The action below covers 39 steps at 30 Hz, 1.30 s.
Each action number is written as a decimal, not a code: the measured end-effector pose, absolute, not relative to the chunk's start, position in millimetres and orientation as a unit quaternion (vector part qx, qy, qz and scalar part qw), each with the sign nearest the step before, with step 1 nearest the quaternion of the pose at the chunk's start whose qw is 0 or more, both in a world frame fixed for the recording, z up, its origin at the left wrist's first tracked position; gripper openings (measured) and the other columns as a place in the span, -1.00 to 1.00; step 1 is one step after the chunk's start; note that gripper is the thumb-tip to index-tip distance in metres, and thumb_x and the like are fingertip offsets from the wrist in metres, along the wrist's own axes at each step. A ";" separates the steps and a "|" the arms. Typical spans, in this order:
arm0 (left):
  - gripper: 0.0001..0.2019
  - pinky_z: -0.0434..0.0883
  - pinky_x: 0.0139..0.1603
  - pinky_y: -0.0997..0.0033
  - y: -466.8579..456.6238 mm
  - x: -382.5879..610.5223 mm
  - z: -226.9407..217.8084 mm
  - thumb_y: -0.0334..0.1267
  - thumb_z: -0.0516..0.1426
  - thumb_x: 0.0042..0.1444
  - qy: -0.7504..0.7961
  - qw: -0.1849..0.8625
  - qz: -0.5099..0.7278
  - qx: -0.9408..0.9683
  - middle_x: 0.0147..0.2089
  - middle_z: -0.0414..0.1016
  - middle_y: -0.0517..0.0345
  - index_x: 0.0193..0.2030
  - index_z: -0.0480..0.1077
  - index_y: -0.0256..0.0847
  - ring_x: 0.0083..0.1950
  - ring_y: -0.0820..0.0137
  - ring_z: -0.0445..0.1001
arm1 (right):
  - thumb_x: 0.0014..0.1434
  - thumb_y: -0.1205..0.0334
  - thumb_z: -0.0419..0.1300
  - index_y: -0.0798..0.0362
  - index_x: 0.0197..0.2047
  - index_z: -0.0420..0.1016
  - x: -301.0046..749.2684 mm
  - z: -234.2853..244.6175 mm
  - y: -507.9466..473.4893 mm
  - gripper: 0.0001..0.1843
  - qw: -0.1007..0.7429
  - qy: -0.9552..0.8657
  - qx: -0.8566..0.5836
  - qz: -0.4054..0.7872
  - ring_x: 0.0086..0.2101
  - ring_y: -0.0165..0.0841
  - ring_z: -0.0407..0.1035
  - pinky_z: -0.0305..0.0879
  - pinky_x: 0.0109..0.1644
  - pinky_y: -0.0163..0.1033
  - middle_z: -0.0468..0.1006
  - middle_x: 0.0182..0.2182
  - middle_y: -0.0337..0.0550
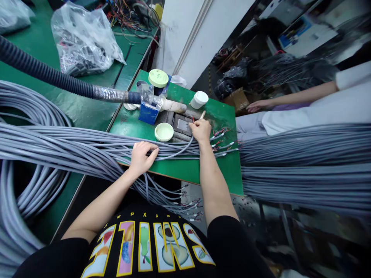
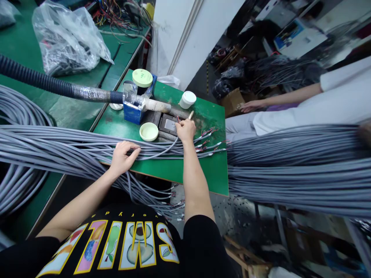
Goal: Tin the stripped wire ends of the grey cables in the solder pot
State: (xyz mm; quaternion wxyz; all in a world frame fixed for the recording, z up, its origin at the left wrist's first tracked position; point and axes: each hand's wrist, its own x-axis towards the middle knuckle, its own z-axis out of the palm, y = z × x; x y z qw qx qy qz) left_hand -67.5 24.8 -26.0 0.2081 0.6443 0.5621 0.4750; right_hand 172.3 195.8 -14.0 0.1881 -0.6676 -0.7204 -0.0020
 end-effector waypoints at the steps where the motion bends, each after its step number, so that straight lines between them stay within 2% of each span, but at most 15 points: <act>1: -0.86 0.23 -0.09 0.26 25.0 -67.4 -26.5 -0.21 0.10 0.15 0.562 0.207 0.475 0.645 -0.35 0.57 0.15 -0.35 0.46 -0.14 -0.25 0.34 0.46 | 0.06 0.17 0.17 0.07 -0.44 0.60 171.9 -16.1 196.0 -0.79 0.181 -0.719 -0.671 -0.002 -0.31 -0.17 0.30 0.18 -0.26 -0.16 0.51 -0.39 -0.04; 9: -0.86 0.21 -0.12 0.26 25.5 -67.2 -26.4 -0.21 0.11 0.15 0.556 0.208 0.481 0.645 -0.36 0.57 0.15 -0.36 0.46 -0.14 -0.26 0.33 0.45 | 0.11 0.16 0.19 0.09 -0.30 0.65 168.0 -21.2 193.6 -0.76 0.128 -0.713 -0.689 -0.008 -0.24 -0.14 0.33 0.22 -0.21 -0.16 0.56 -0.28 0.00; 28: -0.87 0.22 -0.13 0.30 25.5 -67.3 -25.7 -0.25 0.12 0.17 0.554 0.181 0.475 0.659 -0.36 0.57 0.17 -0.34 0.46 -0.19 -0.26 0.38 0.45 | 0.12 0.18 0.16 0.07 -0.30 0.65 165.8 -24.1 195.1 -0.76 0.095 -0.715 -0.693 -0.010 -0.19 -0.11 0.33 0.24 -0.17 -0.13 0.54 -0.26 0.01; 35: -0.88 0.23 -0.12 0.29 24.9 -67.5 -25.7 -0.26 0.12 0.17 0.553 0.182 0.477 0.658 -0.36 0.57 0.17 -0.34 0.46 -0.19 -0.26 0.37 0.45 | 0.08 0.19 0.20 0.08 -0.40 0.63 165.2 -18.0 194.8 -0.80 0.118 -0.711 -0.693 -0.006 -0.25 -0.16 0.34 0.20 -0.24 -0.18 0.53 -0.35 -0.02; 37: -0.88 0.23 -0.12 0.29 24.8 -67.1 -26.5 -0.26 0.12 0.17 0.552 0.179 0.481 0.657 -0.36 0.57 0.17 -0.35 0.46 -0.19 -0.26 0.38 0.45 | 0.05 0.20 0.22 0.09 -0.49 0.58 167.2 -12.7 192.1 -0.82 0.158 -0.708 -0.688 0.010 -0.34 -0.22 0.33 0.17 -0.29 -0.21 0.49 -0.44 -0.09; 39: -0.87 0.22 -0.13 0.29 25.1 -66.9 -27.5 -0.26 0.12 0.17 0.551 0.176 0.484 0.657 -0.36 0.57 0.17 -0.35 0.46 -0.19 -0.27 0.38 0.45 | 0.00 0.21 0.24 0.09 -0.61 0.48 170.2 -5.6 184.5 -0.78 0.241 -0.705 -0.665 0.056 -0.45 -0.32 0.28 0.11 -0.35 -0.25 0.38 -0.56 -0.20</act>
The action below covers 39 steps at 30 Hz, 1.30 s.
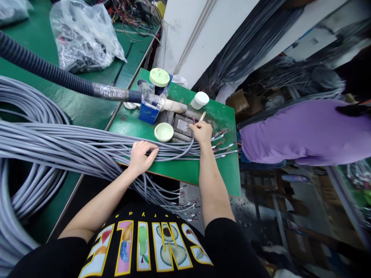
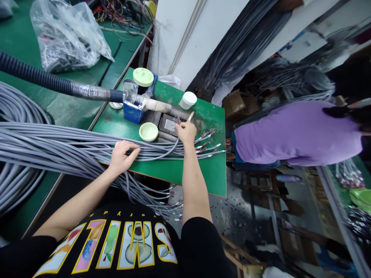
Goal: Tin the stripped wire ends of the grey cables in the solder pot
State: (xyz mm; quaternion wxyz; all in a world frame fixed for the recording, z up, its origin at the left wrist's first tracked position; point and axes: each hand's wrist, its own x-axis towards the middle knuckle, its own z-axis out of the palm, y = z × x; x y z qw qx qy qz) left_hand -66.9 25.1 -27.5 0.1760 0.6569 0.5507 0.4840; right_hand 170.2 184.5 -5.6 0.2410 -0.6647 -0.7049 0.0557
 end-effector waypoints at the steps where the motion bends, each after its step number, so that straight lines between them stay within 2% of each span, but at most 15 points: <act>1: -0.87 0.22 -0.13 0.29 25.4 -67.0 -28.0 -0.26 0.12 0.17 0.550 0.175 0.484 0.657 -0.36 0.57 0.18 -0.34 0.46 -0.19 -0.27 0.38 0.45 | -0.01 0.21 0.25 0.08 -0.66 0.41 171.6 -1.3 178.3 -0.74 0.291 -0.703 -0.643 0.087 -0.50 -0.36 0.23 0.08 -0.39 -0.26 0.31 -0.61 -0.26; 4: -0.87 0.22 -0.13 0.29 26.5 -68.1 -28.7 -0.25 0.13 0.16 0.551 0.177 0.483 0.657 -0.37 0.56 0.17 -0.35 0.47 -0.19 -0.27 0.38 0.45 | -0.01 0.15 0.25 0.06 -0.72 0.26 173.7 13.5 150.3 -0.63 0.405 -0.695 -0.567 0.177 -0.57 -0.44 0.09 -0.01 -0.45 -0.27 0.15 -0.67 -0.35; 9: -0.88 0.25 -0.13 0.28 23.0 -61.9 -26.6 -0.24 0.17 0.11 0.515 0.208 0.553 0.621 -0.39 0.55 0.16 -0.39 0.49 -0.19 -0.30 0.38 0.45 | 0.00 0.18 0.29 0.06 -0.72 0.15 168.1 35.6 89.3 -0.56 0.504 -0.650 -0.504 0.265 -0.57 -0.47 0.01 -0.04 -0.45 -0.28 0.08 -0.66 -0.37; 11: -0.88 0.29 -0.16 0.31 19.2 -49.2 -24.6 -0.22 0.19 0.08 0.480 0.282 0.596 0.578 -0.40 0.54 0.15 -0.39 0.50 -0.20 -0.31 0.39 0.44 | 0.02 0.22 0.30 0.06 -0.71 0.20 164.7 40.1 67.1 -0.58 0.526 -0.629 -0.493 0.293 -0.56 -0.46 0.02 -0.01 -0.43 -0.28 0.10 -0.65 -0.37; 13: -0.86 0.33 -0.21 0.36 15.5 -29.6 -22.0 -0.19 0.23 0.04 0.437 0.409 0.615 0.513 -0.39 0.53 0.15 -0.34 0.52 -0.21 -0.33 0.42 0.44 | 0.04 0.22 0.30 0.06 -0.68 0.29 161.7 42.2 47.9 -0.64 0.539 -0.607 -0.489 0.320 -0.55 -0.45 0.05 0.02 -0.42 -0.28 0.14 -0.64 -0.36; 16: -0.69 0.35 -0.26 0.43 12.7 5.5 -17.0 -0.14 0.32 -0.09 0.338 0.602 0.603 0.399 -0.38 0.53 0.17 -0.19 0.51 -0.20 -0.36 0.47 0.43 | 0.04 0.20 0.30 0.05 -0.65 0.36 158.3 43.1 24.6 -0.69 0.551 -0.578 -0.482 0.361 -0.53 -0.43 0.08 0.03 -0.41 -0.27 0.19 -0.63 -0.34; 19: -0.64 0.34 -0.30 0.48 11.0 33.8 -10.6 -0.14 0.38 -0.19 0.259 0.685 0.598 0.325 -0.39 0.49 0.22 -0.22 0.52 -0.18 -0.39 0.52 0.40 | 0.02 0.19 0.32 0.06 -0.66 0.35 157.6 43.6 7.0 -0.68 0.553 -0.554 -0.473 0.403 -0.54 -0.44 0.07 0.01 -0.43 -0.28 0.21 -0.64 -0.34; 23: -0.80 0.29 -0.38 0.54 5.6 50.6 -1.0 -0.17 0.35 -0.11 0.229 0.666 0.618 0.350 -0.43 0.41 0.24 -0.39 0.51 -0.21 -0.43 0.56 0.34 | 0.02 0.12 0.31 0.06 -0.66 0.34 160.9 42.5 -6.1 -0.65 0.559 -0.520 -0.477 0.436 -0.56 -0.45 0.04 0.01 -0.45 -0.28 0.20 -0.65 -0.34; 28: -0.78 0.25 -0.43 0.54 2.1 53.0 10.4 -0.11 0.24 0.06 0.259 0.588 0.628 0.440 -0.42 0.31 0.25 -0.36 0.43 -0.24 -0.46 0.58 0.29 | 0.01 0.03 0.32 0.06 -0.61 0.37 165.1 38.7 -11.2 -0.65 0.565 -0.489 -0.480 0.459 -0.57 -0.47 0.06 0.03 -0.48 -0.31 0.22 -0.66 -0.34; 32: -0.75 0.29 -0.35 0.48 6.0 43.1 13.1 -0.04 0.16 0.12 0.317 0.502 0.644 0.482 -0.40 0.30 0.23 -0.33 0.37 -0.21 -0.42 0.53 0.28 | 0.05 -0.03 0.28 0.05 -0.45 0.50 169.1 37.0 -18.4 -0.70 0.503 -0.531 -0.479 0.485 -0.59 -0.46 0.15 0.07 -0.54 -0.34 0.37 -0.59 -0.29; 35: -0.73 0.33 -0.22 0.34 5.4 33.7 8.7 -0.01 0.14 0.13 0.334 0.427 0.606 0.583 -0.42 0.35 0.16 -0.38 0.39 -0.19 -0.34 0.42 0.32 | 0.12 -0.01 0.23 0.06 -0.50 0.48 173.4 32.7 -25.7 -0.68 0.461 -0.558 -0.485 0.491 -0.65 -0.49 0.16 0.05 -0.58 -0.34 0.36 -0.63 -0.29; 37: -0.74 0.34 -0.18 0.30 3.0 31.7 3.4 -0.02 0.16 0.11 0.328 0.421 0.587 0.608 -0.42 0.38 0.14 -0.38 0.41 -0.18 -0.31 0.39 0.35 | 0.13 -0.02 0.22 0.06 -0.51 0.48 175.1 28.0 -29.8 -0.66 0.465 -0.545 -0.492 0.494 -0.69 -0.49 0.14 0.03 -0.62 -0.35 0.32 -0.67 -0.31; 39: -0.72 0.36 -0.19 0.33 0.8 33.5 -2.0 -0.01 0.20 0.07 0.325 0.473 0.598 0.560 -0.34 0.44 0.12 -0.24 0.44 -0.18 -0.30 0.41 0.38 | 0.13 -0.03 0.22 0.06 -0.48 0.50 175.6 23.1 -33.0 -0.66 0.473 -0.530 -0.495 0.501 -0.70 -0.49 0.16 0.02 -0.65 -0.36 0.33 -0.67 -0.31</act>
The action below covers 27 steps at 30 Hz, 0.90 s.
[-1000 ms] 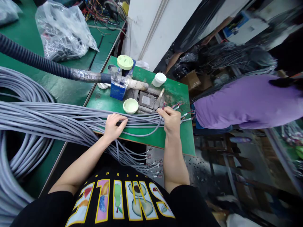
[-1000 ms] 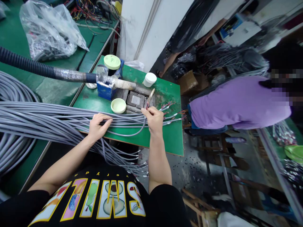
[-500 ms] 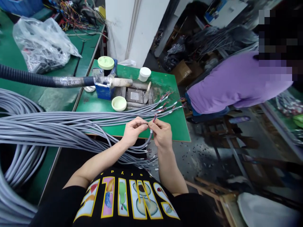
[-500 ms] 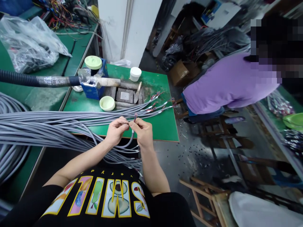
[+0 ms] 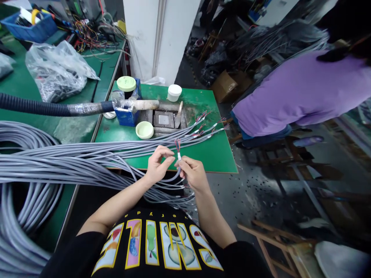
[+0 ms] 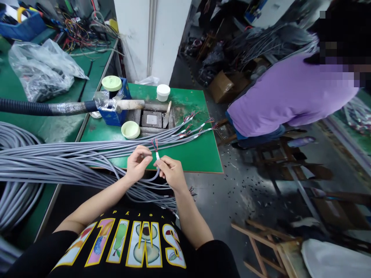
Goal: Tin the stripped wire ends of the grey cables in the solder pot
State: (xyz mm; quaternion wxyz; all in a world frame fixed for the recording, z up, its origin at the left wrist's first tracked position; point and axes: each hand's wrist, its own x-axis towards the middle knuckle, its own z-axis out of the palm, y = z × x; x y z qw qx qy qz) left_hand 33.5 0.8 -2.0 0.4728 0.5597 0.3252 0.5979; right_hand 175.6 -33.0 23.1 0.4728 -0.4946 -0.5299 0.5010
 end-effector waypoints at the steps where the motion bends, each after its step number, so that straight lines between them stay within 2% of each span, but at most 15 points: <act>1: -0.66 0.36 -0.18 0.35 0.1 35.0 -4.2 0.00 0.21 0.04 0.320 0.516 0.595 0.526 -0.28 0.47 0.10 -0.14 0.44 -0.18 -0.28 0.42 0.40 | 0.14 -0.03 0.21 0.05 -0.47 0.51 175.7 21.3 -34.3 -0.66 0.474 -0.526 -0.494 0.505 -0.70 -0.49 0.17 0.03 -0.65 -0.37 0.34 -0.67 -0.31; 3: -0.57 0.38 -0.15 0.35 -0.6 37.5 -6.8 0.02 0.24 0.01 0.301 0.612 0.557 0.473 -0.20 0.51 0.05 -0.06 0.44 -0.20 -0.24 0.41 0.44 | 0.15 -0.02 0.21 0.06 -0.48 0.51 177.1 20.1 -36.3 -0.67 0.464 -0.530 -0.492 0.512 -0.71 -0.48 0.20 0.07 -0.65 -0.37 0.36 -0.69 -0.30; 5: -0.63 0.38 -0.13 0.33 -0.9 37.7 -6.8 0.02 0.25 -0.01 0.290 0.673 0.508 0.453 -0.21 0.54 0.03 -0.19 0.51 -0.24 -0.22 0.38 0.46 | 0.14 0.02 0.21 0.06 -0.52 0.49 181.3 23.3 -37.3 -0.67 0.429 -0.555 -0.490 0.518 -0.70 -0.45 0.24 0.13 -0.62 -0.36 0.38 -0.70 -0.29; 8: -0.71 0.37 -0.14 0.34 -2.5 35.0 -4.0 -0.03 0.28 -0.04 0.296 0.689 0.483 0.452 -0.31 0.54 0.07 -0.40 0.54 -0.26 -0.26 0.39 0.45 | 0.14 0.10 0.21 0.05 -0.53 0.49 189.5 36.6 -36.3 -0.72 0.404 -0.604 -0.503 0.469 -0.63 -0.41 0.31 0.21 -0.54 -0.33 0.43 -0.65 -0.26; 12: -0.71 0.35 -0.18 0.37 -6.9 34.9 -2.4 -0.04 0.33 -0.10 0.288 0.699 0.475 0.450 -0.42 0.43 0.18 -0.39 0.54 -0.25 -0.33 0.45 0.40 | 0.10 0.17 0.26 0.01 -0.41 0.55 187.0 59.0 -31.6 -0.88 0.448 -0.659 -0.528 0.295 -0.54 -0.42 0.27 0.19 -0.46 -0.31 0.41 -0.55 -0.27; 15: -0.69 0.33 -0.15 0.37 -10.5 36.1 -2.6 -0.03 0.33 -0.12 0.288 0.689 0.473 0.467 -0.42 0.40 0.18 -0.40 0.52 -0.26 -0.31 0.44 0.37 | 0.10 0.21 0.27 -0.01 -0.43 0.54 175.4 69.2 -27.7 -0.91 0.455 -0.685 -0.515 0.243 -0.53 -0.41 0.23 0.17 -0.45 -0.30 0.36 -0.55 -0.28; 19: -0.66 0.33 -0.18 0.39 -12.5 31.0 2.9 0.01 0.29 -0.04 0.241 0.730 0.430 0.473 -0.42 0.44 0.18 -0.35 0.45 -0.27 -0.35 0.47 0.37 | 0.12 0.27 0.23 -0.02 -0.49 0.53 167.6 69.6 -24.6 -0.85 0.507 -0.650 -0.490 0.283 -0.54 -0.41 0.21 0.12 -0.47 -0.27 0.36 -0.58 -0.29; 24: -0.61 0.29 -0.34 0.46 -10.6 20.9 13.1 0.07 0.22 0.03 0.170 0.769 0.347 0.509 -0.46 0.41 0.15 -0.37 0.38 -0.30 -0.43 0.50 0.34 | 0.00 0.27 0.32 -0.03 -0.53 0.54 162.3 54.9 -22.7 -0.90 0.572 -0.567 -0.471 0.359 -0.54 -0.40 0.22 0.12 -0.45 -0.26 0.38 -0.60 -0.30; 27: -0.60 0.29 -0.36 0.46 -11.7 19.0 11.3 0.08 0.20 0.05 0.163 0.776 0.348 0.500 -0.48 0.40 0.15 -0.36 0.36 -0.30 -0.45 0.51 0.34 | -0.10 0.25 0.35 -0.02 -0.60 0.50 159.0 48.8 -14.7 -0.87 0.595 -0.516 -0.465 0.405 -0.55 -0.40 0.20 0.13 -0.45 -0.26 0.35 -0.64 -0.31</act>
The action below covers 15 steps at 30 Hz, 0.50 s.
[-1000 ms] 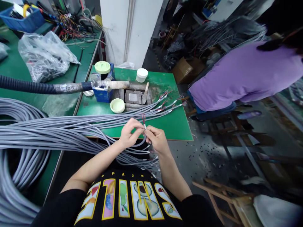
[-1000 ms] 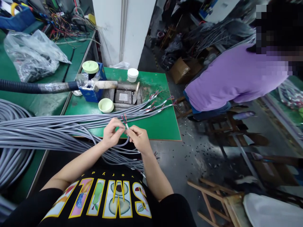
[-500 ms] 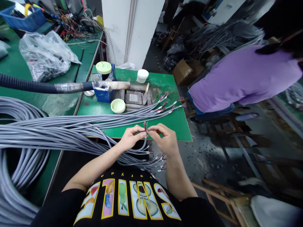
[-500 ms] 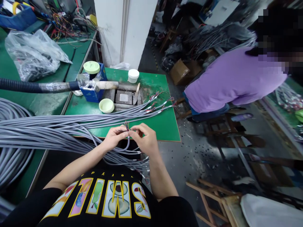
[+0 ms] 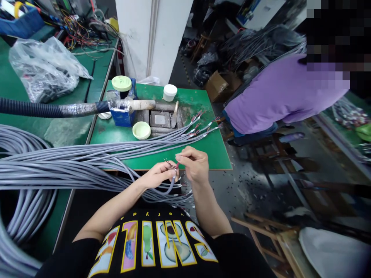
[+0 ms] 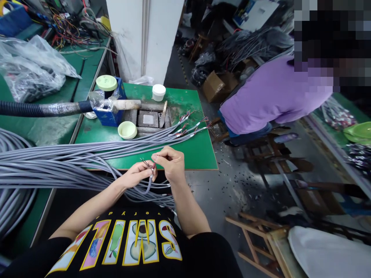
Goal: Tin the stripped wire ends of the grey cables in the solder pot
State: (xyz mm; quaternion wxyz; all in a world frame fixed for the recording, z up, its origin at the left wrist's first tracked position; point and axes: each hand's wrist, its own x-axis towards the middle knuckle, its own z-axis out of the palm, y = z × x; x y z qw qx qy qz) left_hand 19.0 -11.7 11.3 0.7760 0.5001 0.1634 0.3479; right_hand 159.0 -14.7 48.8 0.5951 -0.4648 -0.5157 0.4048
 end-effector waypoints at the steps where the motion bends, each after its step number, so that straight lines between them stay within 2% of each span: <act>1: -0.60 0.30 -0.35 0.46 -13.2 18.8 9.1 0.08 0.20 0.06 0.159 0.782 0.351 0.490 -0.48 0.40 0.16 -0.35 0.35 -0.30 -0.45 0.50 0.35 | -0.13 0.25 0.36 -0.01 -0.63 0.46 160.6 48.7 -10.1 -0.83 0.608 -0.495 -0.459 0.419 -0.58 -0.42 0.17 0.10 -0.48 -0.27 0.30 -0.66 -0.32; 4: -0.62 0.33 -0.34 0.44 -20.3 17.7 -0.5 0.05 0.22 0.04 0.137 0.811 0.333 0.460 -0.48 0.44 0.14 -0.35 0.32 -0.28 -0.45 0.46 0.42 | -0.17 0.22 0.36 0.01 -0.70 0.32 176.3 54.0 5.3 -0.72 0.675 -0.423 -0.428 0.427 -0.68 -0.52 -0.04 -0.06 -0.59 -0.33 0.11 -0.75 -0.42; 6: -0.62 0.35 -0.35 0.43 -24.7 16.0 -7.6 0.03 0.24 0.03 0.132 0.828 0.327 0.436 -0.48 0.46 0.14 -0.36 0.30 -0.28 -0.45 0.44 0.46 | -0.15 0.21 0.35 0.00 -0.65 0.34 190.4 58.9 11.5 -0.75 0.702 -0.404 -0.417 0.412 -0.72 -0.55 -0.14 -0.14 -0.62 -0.34 0.05 -0.77 -0.46; 8: -0.61 0.36 -0.38 0.43 -26.0 14.0 -13.2 0.04 0.25 0.01 0.148 0.831 0.349 0.407 -0.49 0.45 0.16 -0.35 0.30 -0.27 -0.48 0.44 0.47 | -0.09 0.19 0.34 0.00 -0.57 0.45 198.0 62.1 10.7 -0.84 0.643 -0.458 -0.444 0.424 -0.72 -0.53 -0.09 -0.12 -0.62 -0.34 0.13 -0.76 -0.43; 12: -0.59 0.38 -0.41 0.44 -20.9 12.6 -16.1 0.06 0.27 -0.03 0.172 0.822 0.369 0.397 -0.48 0.45 0.17 -0.35 0.31 -0.28 -0.50 0.45 0.47 | -0.07 0.16 0.34 0.03 -0.45 0.58 181.5 62.0 -5.6 -0.87 0.432 -0.610 -0.497 0.441 -0.60 -0.45 0.18 0.07 -0.54 -0.31 0.41 -0.60 -0.28; 15: -0.57 0.39 -0.39 0.45 -17.7 13.0 -14.3 0.09 0.25 -0.03 0.179 0.809 0.366 0.424 -0.50 0.46 0.13 -0.41 0.36 -0.31 -0.49 0.46 0.46 | -0.01 0.17 0.31 0.00 -0.44 0.58 159.7 61.0 -15.5 -0.90 0.413 -0.648 -0.506 0.391 -0.55 -0.42 0.23 0.13 -0.49 -0.30 0.43 -0.57 -0.26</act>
